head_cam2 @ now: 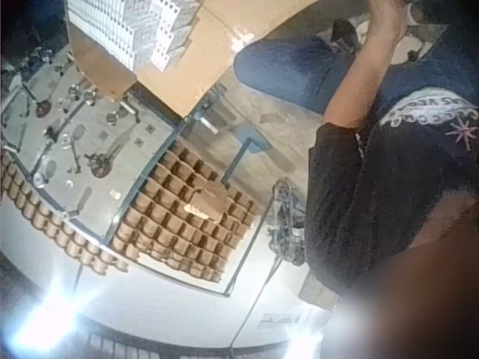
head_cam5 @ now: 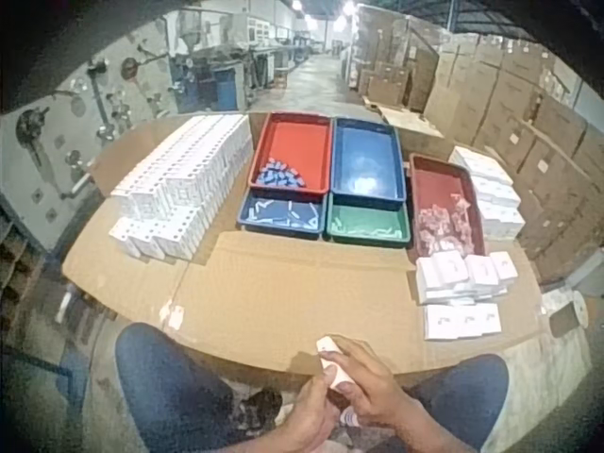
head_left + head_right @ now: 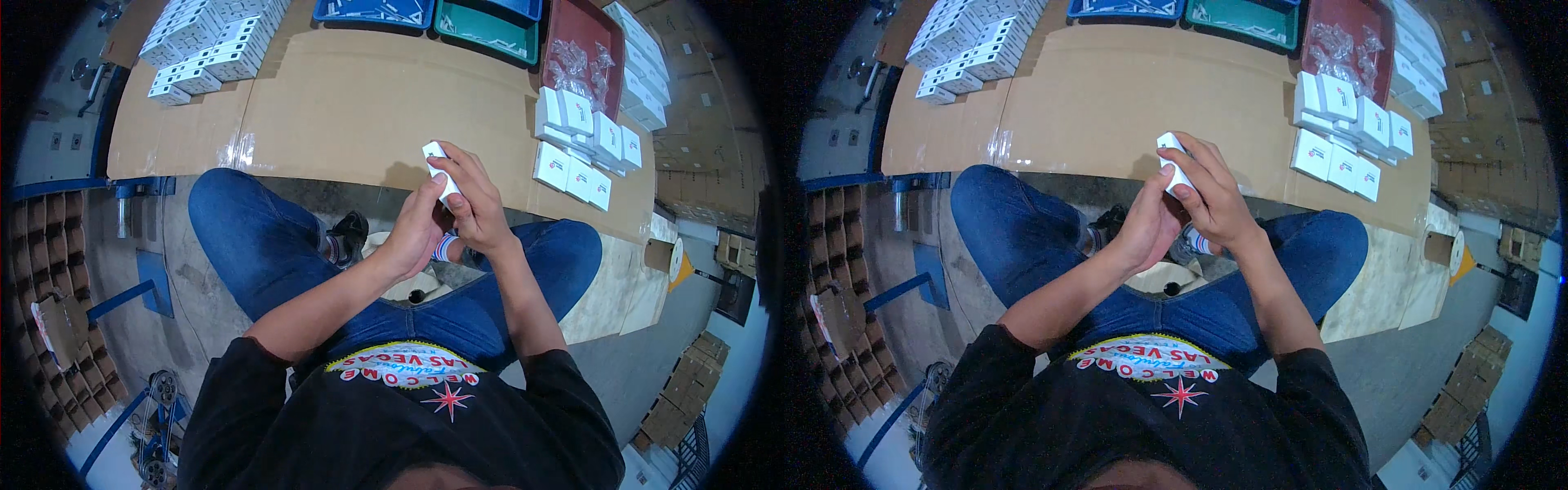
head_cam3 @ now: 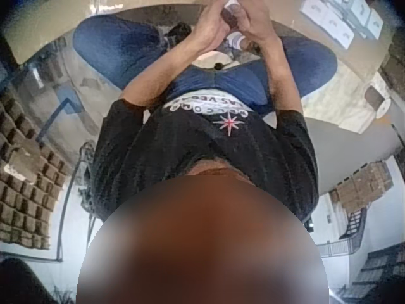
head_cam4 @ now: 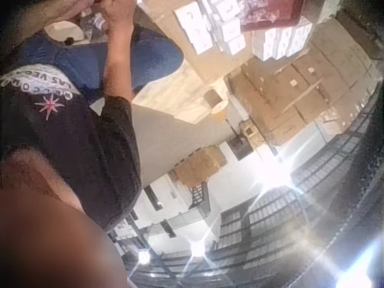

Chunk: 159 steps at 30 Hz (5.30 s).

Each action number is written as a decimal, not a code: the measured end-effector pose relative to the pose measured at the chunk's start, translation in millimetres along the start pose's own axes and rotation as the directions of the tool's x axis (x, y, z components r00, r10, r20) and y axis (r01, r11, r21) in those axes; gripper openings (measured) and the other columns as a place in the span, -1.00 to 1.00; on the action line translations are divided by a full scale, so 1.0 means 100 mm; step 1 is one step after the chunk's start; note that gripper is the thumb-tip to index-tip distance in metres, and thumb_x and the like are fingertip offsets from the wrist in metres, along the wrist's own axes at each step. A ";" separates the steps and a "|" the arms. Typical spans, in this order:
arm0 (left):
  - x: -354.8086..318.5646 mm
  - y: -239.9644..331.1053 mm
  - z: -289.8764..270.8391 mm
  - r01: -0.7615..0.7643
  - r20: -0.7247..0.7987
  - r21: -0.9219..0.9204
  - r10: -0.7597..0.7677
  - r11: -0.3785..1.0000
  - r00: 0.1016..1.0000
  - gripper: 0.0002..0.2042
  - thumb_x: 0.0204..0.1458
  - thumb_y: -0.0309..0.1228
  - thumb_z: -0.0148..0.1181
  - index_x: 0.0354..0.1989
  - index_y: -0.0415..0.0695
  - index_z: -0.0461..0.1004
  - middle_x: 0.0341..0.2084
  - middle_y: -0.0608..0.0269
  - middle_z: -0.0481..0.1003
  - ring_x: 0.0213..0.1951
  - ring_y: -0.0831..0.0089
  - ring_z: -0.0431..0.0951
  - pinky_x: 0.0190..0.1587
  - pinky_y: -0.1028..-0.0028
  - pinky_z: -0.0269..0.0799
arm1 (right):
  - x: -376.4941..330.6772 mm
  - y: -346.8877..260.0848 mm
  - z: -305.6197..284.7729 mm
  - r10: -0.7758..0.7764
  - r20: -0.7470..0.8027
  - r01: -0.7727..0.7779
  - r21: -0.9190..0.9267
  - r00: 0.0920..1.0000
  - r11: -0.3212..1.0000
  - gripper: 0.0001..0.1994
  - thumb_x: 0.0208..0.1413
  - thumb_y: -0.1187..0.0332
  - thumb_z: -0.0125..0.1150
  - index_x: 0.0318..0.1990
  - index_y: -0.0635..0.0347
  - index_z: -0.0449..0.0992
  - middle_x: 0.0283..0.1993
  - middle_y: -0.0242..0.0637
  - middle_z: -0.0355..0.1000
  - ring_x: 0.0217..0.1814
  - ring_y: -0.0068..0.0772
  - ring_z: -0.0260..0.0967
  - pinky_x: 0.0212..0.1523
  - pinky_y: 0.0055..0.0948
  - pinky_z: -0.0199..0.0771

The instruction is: Assembling electronic component kits by placing circuit boards and small plastic parts into boxes.

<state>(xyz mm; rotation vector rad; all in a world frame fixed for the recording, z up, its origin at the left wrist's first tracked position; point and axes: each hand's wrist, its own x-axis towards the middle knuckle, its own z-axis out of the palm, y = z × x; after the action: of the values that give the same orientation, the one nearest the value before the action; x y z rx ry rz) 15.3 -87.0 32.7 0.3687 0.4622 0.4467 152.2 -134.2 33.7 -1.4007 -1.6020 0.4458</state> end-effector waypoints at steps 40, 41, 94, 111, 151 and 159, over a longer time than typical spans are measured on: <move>-0.07 0.08 -0.07 0.016 0.103 0.230 -0.041 0.973 0.994 -0.43 0.41 0.08 -0.25 0.30 -0.17 0.26 0.09 0.12 0.47 0.13 0.34 0.51 0.18 0.29 0.45 | 0.06 -0.07 -0.08 -0.156 -0.054 0.153 -0.054 0.986 0.987 -0.18 0.03 -0.24 0.31 0.28 0.24 0.42 0.27 0.14 0.29 0.26 0.16 0.33 0.22 -0.05 0.41; -0.07 0.04 -0.09 -0.051 0.109 0.281 0.021 0.958 0.994 -0.44 0.42 0.08 -0.26 0.30 -0.15 0.22 -0.04 0.17 0.48 -0.06 0.41 0.55 -0.04 0.37 0.51 | 0.06 -0.06 -0.08 -0.201 -0.034 0.198 -0.076 0.979 0.977 -0.20 0.06 -0.24 0.28 0.27 0.24 0.43 0.26 0.16 0.29 0.25 0.17 0.33 0.21 -0.04 0.41; 0.25 0.68 -0.35 0.203 0.107 -0.112 -0.191 0.973 0.976 -0.19 0.22 0.41 -0.34 0.30 -0.05 0.29 0.17 -0.17 0.43 0.06 -0.14 0.54 0.02 0.12 0.50 | -0.10 -0.03 -0.03 0.009 -0.314 -0.063 -0.162 0.949 0.985 -0.81 0.08 0.39 0.41 -0.31 0.27 0.50 -0.11 -0.07 0.50 -0.17 -0.10 0.49 -0.19 -0.24 0.50; 0.26 0.34 -0.19 0.119 0.122 0.140 -0.137 0.983 0.983 -0.39 0.36 0.10 -0.25 0.38 -0.09 0.23 0.15 0.13 0.46 0.15 0.28 0.49 0.21 0.24 0.38 | -0.02 -0.01 -0.26 0.196 -0.123 -0.206 -0.076 0.973 0.976 -0.27 -0.07 0.24 0.57 0.32 0.08 0.43 0.34 -0.04 0.34 0.35 -0.05 0.36 0.27 -0.19 0.43; 0.21 0.14 -0.24 0.247 -0.013 0.221 -0.250 0.944 0.968 -0.10 0.18 0.45 -0.43 0.44 -0.05 0.06 0.23 0.04 0.37 0.27 0.20 0.41 0.29 0.19 0.35 | 0.01 0.00 -0.18 0.300 0.121 -0.262 -0.257 0.946 0.930 -0.30 -0.23 -0.07 0.56 0.05 0.17 0.54 0.16 -0.14 0.48 0.19 -0.01 0.43 0.23 -0.13 0.40; 0.21 0.13 -0.14 0.195 -0.024 0.103 -0.194 0.975 0.981 -0.26 0.29 0.32 -0.30 0.42 0.00 0.13 0.17 0.17 0.39 0.20 0.31 0.43 0.29 0.22 0.33 | -0.04 0.06 -0.10 0.199 0.119 -0.183 -0.129 0.973 0.975 -0.26 0.08 -0.07 0.35 0.38 0.00 0.34 0.33 0.02 0.25 0.33 0.12 0.27 0.28 -0.11 0.36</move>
<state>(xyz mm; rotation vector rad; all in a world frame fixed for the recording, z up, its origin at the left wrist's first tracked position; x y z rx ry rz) 21.6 -62.8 19.5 0.4179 0.5308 0.2349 162.8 -138.6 32.9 -1.6536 -1.6258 0.5752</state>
